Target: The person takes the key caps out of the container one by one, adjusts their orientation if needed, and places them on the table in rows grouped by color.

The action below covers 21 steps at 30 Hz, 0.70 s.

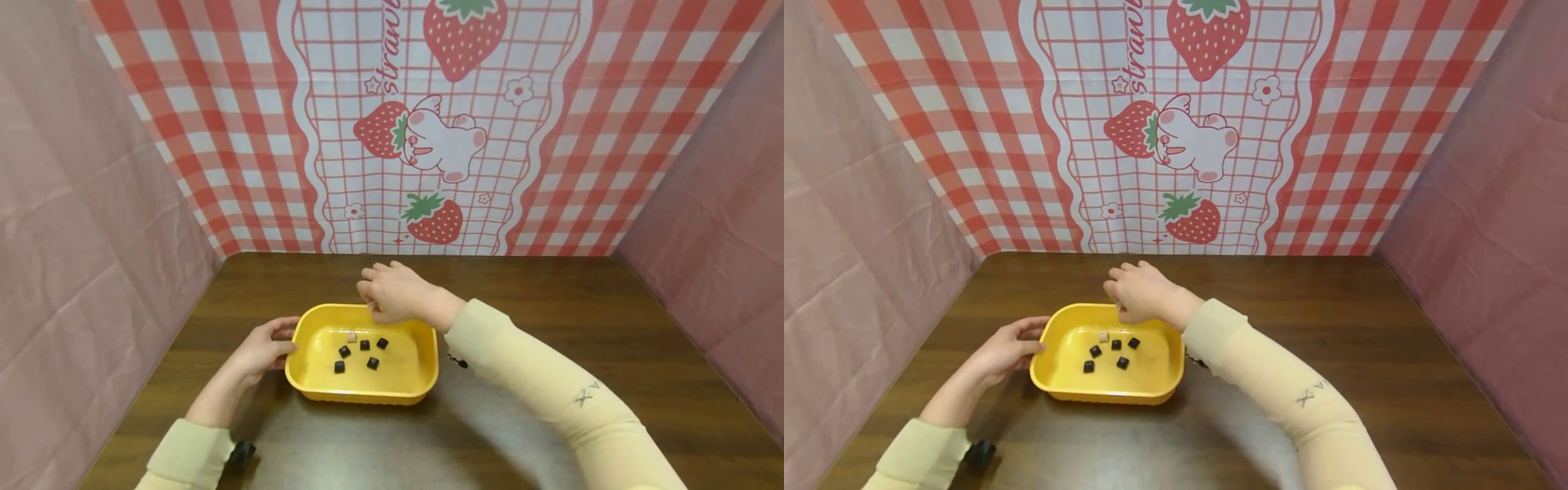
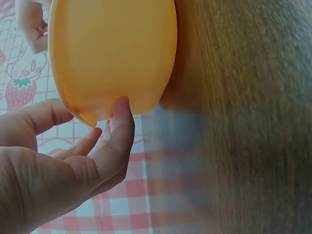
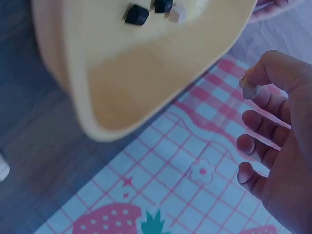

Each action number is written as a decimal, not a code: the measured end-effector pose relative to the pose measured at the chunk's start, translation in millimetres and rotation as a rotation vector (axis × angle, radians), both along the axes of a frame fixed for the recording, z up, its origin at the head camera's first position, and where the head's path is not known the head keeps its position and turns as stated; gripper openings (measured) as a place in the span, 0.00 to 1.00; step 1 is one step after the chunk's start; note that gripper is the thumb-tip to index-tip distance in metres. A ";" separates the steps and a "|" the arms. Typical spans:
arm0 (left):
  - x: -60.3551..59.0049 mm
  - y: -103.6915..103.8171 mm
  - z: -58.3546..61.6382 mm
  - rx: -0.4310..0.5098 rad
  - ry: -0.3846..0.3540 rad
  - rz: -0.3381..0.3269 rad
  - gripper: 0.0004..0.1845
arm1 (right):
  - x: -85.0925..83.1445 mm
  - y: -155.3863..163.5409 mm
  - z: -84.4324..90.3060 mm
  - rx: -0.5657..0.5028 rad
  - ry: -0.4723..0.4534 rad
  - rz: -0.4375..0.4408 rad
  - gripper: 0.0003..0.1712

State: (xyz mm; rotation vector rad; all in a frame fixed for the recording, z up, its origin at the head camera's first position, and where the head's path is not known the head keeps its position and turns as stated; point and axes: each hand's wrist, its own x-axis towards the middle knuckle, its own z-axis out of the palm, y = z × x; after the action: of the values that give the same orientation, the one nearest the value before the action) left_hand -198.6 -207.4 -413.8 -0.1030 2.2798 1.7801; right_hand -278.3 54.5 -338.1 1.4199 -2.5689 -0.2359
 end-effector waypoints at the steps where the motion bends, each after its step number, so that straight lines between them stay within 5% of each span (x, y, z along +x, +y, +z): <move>1: 0.2 0.3 0.0 0.000 0.001 0.002 0.30 | -0.4 4.0 1.7 -0.008 0.006 -0.002 0.05; 21: 2.2 4.6 3.8 -0.025 -0.024 0.013 0.30 | -2.5 90.0 20.5 -0.108 -0.026 -0.132 0.08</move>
State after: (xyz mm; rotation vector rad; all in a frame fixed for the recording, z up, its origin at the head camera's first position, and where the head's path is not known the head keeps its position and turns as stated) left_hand -196.4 -202.8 -410.0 -0.1429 2.2902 1.7477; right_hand -280.7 144.5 -317.6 1.2263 -2.6553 -0.0963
